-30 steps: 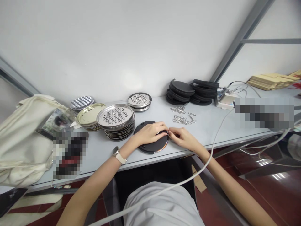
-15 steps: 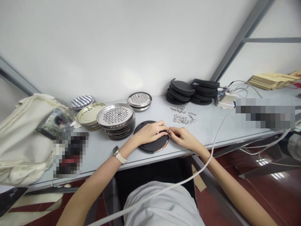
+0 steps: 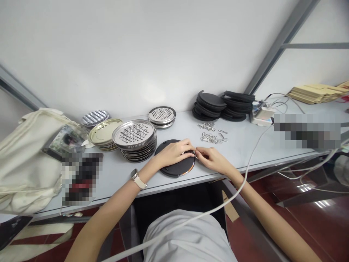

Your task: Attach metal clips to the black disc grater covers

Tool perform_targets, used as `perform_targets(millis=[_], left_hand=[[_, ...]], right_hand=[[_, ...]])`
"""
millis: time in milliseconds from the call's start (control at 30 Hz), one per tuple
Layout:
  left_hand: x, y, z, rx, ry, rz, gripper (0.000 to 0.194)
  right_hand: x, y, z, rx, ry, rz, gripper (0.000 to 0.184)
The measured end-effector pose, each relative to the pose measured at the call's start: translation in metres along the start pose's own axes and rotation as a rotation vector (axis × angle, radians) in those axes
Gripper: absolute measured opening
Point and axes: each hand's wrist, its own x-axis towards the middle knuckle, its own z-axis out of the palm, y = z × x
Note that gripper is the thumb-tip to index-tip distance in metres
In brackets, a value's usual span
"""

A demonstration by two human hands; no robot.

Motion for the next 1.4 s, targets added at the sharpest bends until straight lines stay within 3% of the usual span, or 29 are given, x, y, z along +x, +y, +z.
perform_targets(millis=[1400], left_hand=[[0.0022,-0.0005,0.0039,0.078,0.003,0.042,0.025]], right_hand=[[-0.0005,0.0001,-0.0007,0.004,-0.011,-0.016,0.036]])
